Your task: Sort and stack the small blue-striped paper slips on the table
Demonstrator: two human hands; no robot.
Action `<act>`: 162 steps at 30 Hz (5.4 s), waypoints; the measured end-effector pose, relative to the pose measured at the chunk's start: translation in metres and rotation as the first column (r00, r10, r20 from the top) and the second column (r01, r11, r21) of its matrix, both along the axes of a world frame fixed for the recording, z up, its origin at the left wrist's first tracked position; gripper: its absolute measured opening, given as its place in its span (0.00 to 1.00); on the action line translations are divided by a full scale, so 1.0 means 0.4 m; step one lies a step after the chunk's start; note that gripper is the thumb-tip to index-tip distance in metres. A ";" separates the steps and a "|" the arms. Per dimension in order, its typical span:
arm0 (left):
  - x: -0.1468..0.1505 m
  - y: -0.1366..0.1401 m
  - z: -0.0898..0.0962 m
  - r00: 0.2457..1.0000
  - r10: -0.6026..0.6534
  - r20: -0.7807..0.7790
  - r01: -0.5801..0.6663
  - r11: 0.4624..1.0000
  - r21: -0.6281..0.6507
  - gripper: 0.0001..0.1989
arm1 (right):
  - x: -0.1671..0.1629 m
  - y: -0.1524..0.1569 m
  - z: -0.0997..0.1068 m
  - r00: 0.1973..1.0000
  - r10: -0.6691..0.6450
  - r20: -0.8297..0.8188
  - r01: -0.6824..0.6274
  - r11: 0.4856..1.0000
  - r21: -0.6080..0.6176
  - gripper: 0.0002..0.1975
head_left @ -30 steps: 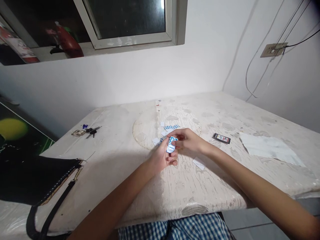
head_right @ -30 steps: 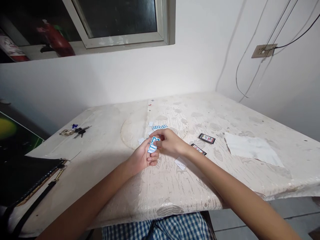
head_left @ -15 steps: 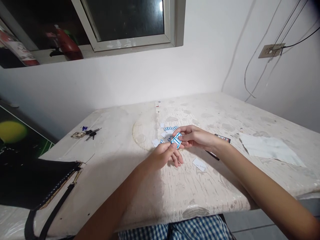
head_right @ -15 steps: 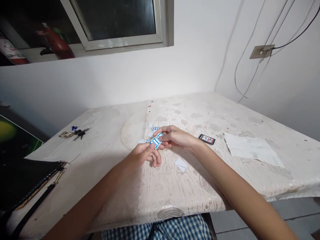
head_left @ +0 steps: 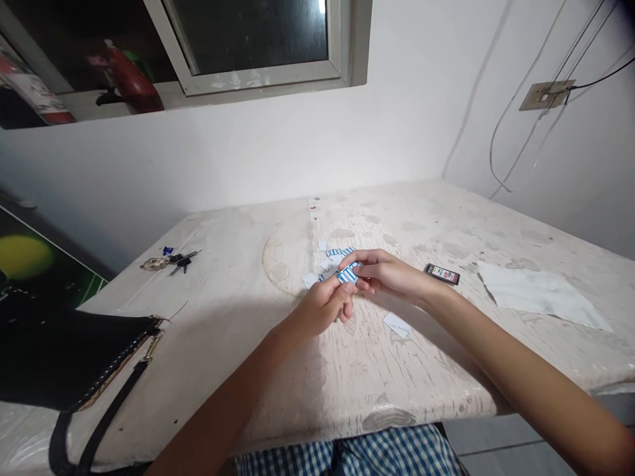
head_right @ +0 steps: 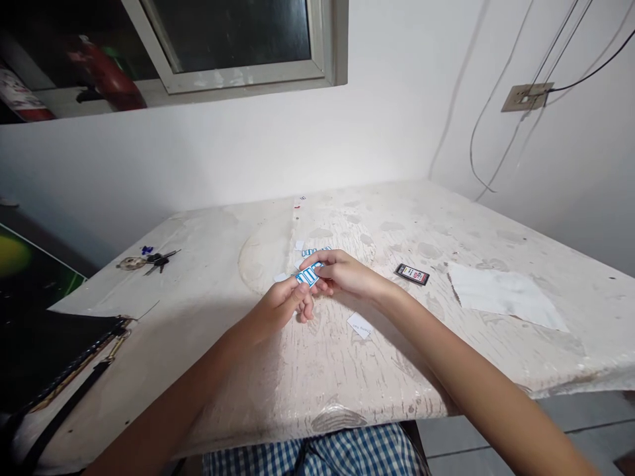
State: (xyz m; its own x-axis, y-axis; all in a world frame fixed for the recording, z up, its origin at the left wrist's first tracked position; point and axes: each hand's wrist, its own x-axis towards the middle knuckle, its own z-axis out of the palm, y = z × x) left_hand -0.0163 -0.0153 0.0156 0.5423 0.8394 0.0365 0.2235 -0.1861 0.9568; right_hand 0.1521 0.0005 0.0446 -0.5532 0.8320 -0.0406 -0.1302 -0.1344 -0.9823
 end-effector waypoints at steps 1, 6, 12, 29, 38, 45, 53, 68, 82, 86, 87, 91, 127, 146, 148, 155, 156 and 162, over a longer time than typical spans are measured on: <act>0.000 -0.001 0.001 1.000 0.017 -0.016 -0.017 0.999 0.039 0.19 | -0.001 0.000 -0.001 1.000 -0.012 -0.012 0.012 1.000 -0.007 0.08; -0.001 -0.012 0.018 0.960 0.240 -0.148 -0.192 0.941 0.280 0.14 | -0.009 -0.002 -0.002 0.998 -0.055 0.003 0.055 0.998 -0.025 0.10; -0.005 -0.006 0.027 0.914 0.390 -0.116 -0.326 0.873 0.362 0.16 | -0.022 -0.005 -0.006 0.990 -0.111 0.083 0.109 0.994 0.032 0.12; -0.010 -0.021 0.017 0.979 0.158 -0.128 -0.120 0.957 0.263 0.13 | -0.031 -0.011 -0.011 0.984 -0.117 -0.133 0.097 0.984 -0.148 0.11; 0.009 -0.005 0.017 0.985 0.049 0.166 -0.042 0.998 -0.049 0.15 | -0.026 -0.014 -0.006 0.994 -0.062 -0.093 0.062 0.998 -0.006 0.10; -0.001 0.011 0.023 0.970 0.065 0.236 0.015 0.946 -0.324 0.22 | -0.024 -0.003 -0.029 0.980 -0.152 0.128 0.099 0.932 0.349 0.07; -0.008 0.011 0.018 0.928 0.071 0.366 0.133 0.854 -0.504 0.19 | -0.050 -0.026 -0.043 0.995 0.009 0.097 -0.041 0.942 0.332 0.14; -0.077 0.069 0.076 0.582 0.540 0.609 0.112 0.688 -0.717 0.18 | -0.007 0.047 -0.077 0.755 -0.370 0.541 -0.293 0.548 0.784 0.21; -0.080 0.072 0.052 0.656 0.520 0.547 0.087 0.668 -0.739 0.19 | -0.030 0.031 -0.076 0.807 -0.425 0.409 -0.155 0.516 0.842 0.11; -0.062 0.063 0.028 0.843 0.354 0.405 0.102 0.635 -0.766 0.20 | -0.032 0.025 -0.048 0.923 -0.255 0.288 0.006 0.758 0.652 0.13; -0.056 0.058 0.023 0.882 0.309 0.357 0.090 0.631 -0.770 0.21 | -0.031 0.021 -0.039 0.941 -0.223 0.255 0.017 0.783 0.622 0.13; -0.029 0.035 0.011 0.951 0.182 0.250 0.074 0.651 -0.755 0.20 | -0.029 0.000 -0.015 0.948 -0.197 0.252 -0.054 0.676 0.735 0.15; -0.079 0.099 0.041 0.657 0.603 0.452 0.000 0.599 -0.800 0.09 | 0.229 -0.117 -0.138 0.660 -0.629 0.412 0.360 0.745 0.562 0.21; -0.086 0.078 0.031 0.642 0.536 0.548 0.014 0.706 -0.708 0.14 | -0.053 -0.269 0.051 0.910 -0.330 -0.250 0.366 0.923 0.117 0.15; -0.078 0.068 0.039 0.682 0.491 0.542 0.011 0.734 -0.679 0.17 | -0.051 -0.257 0.051 0.939 -0.268 -0.214 0.295 0.950 0.106 0.14; -0.031 -0.030 0.118 0.911 0.214 0.352 -0.060 0.914 -0.401 0.17 | -0.066 -0.249 0.041 0.933 -0.245 -0.265 0.265 0.963 0.042 0.14; -0.024 -0.054 0.130 0.925 0.176 0.337 -0.043 0.929 -0.366 0.17 | -0.073 -0.255 0.040 0.925 -0.255 -0.282 0.274 0.961 0.029 0.14; 0.004 -0.177 0.152 0.952 0.200 0.232 -0.139 0.957 -0.255 0.14 | -0.094 -0.292 0.032 0.913 -0.188 -0.362 0.195 0.981 -0.019 0.12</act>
